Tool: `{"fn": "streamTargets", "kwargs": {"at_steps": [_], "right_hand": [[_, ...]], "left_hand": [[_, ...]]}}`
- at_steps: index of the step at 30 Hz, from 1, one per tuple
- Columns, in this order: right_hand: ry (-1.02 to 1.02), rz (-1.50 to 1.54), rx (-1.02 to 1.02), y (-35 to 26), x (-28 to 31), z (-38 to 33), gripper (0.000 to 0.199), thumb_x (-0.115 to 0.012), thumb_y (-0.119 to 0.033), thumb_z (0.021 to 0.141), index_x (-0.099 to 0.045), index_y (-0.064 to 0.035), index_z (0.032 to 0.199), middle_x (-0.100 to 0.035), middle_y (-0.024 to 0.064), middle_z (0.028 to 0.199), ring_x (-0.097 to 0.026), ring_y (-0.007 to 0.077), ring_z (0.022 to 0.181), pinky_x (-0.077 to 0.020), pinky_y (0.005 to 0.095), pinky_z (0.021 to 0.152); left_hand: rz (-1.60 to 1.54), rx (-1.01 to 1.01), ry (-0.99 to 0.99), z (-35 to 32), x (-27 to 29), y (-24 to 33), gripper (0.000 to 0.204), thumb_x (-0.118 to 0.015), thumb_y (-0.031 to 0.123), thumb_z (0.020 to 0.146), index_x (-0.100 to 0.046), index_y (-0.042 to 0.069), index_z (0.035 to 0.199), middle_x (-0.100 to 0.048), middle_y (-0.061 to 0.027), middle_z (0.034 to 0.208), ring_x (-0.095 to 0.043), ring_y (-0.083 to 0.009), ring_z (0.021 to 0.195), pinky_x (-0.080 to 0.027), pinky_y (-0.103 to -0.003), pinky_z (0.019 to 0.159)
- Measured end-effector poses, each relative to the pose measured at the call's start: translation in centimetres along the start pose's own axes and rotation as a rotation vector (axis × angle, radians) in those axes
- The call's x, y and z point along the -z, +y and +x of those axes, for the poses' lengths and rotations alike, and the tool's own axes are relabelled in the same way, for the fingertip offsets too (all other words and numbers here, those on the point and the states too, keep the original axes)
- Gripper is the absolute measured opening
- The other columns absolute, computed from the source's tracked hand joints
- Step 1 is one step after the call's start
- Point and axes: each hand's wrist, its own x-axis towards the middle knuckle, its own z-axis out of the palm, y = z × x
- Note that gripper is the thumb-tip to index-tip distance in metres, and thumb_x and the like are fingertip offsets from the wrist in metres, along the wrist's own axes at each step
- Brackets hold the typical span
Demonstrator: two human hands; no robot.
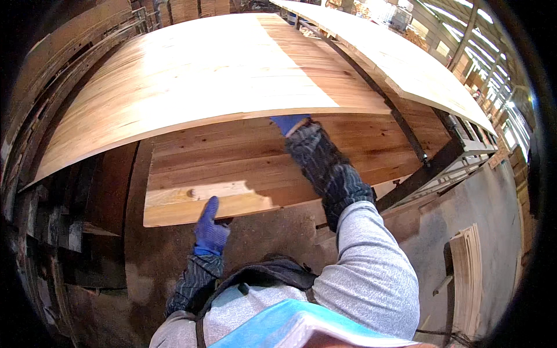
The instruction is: The person handles large wooden planks in a workshop, lifting and moving them between stacks. They also use a hand saw to cut a small piece of wood on the floor. The person wears blue gloves and a face mask throughout the task.
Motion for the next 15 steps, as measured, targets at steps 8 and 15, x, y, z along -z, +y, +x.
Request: {"fn": "streamTargets", "kwargs": {"at_steps": [8,15], "right_hand": [[0.236,-0.128,-0.023,14.0,4.2,-5.7,0.028,-0.051,-0.026,0.096,-0.06,-0.0051,0.113,-0.065,0.0142,0.104,-0.062,0.029,0.096,-0.0506,0.0377,0.087],[0.201,-0.23,-0.244,23.4,8.9,-9.4,0.028,-0.051,-0.025,0.096,-0.06,-0.0055,0.114,-0.063,0.0146,0.109,-0.06,0.0286,0.1,-0.0489,0.0383,0.09]], "left_hand": [[-0.585,0.137,0.211,0.2,-1.0,4.9,0.047,-0.063,0.023,0.085,-0.05,0.003,0.126,-0.057,-0.0151,0.12,-0.057,-0.0314,0.112,-0.047,-0.045,0.098],[-0.547,0.069,0.352,1.1,0.3,4.7,0.05,-0.062,0.023,0.083,-0.048,0.004,0.128,-0.055,-0.0145,0.122,-0.054,-0.0331,0.115,-0.043,-0.048,0.101]]}}
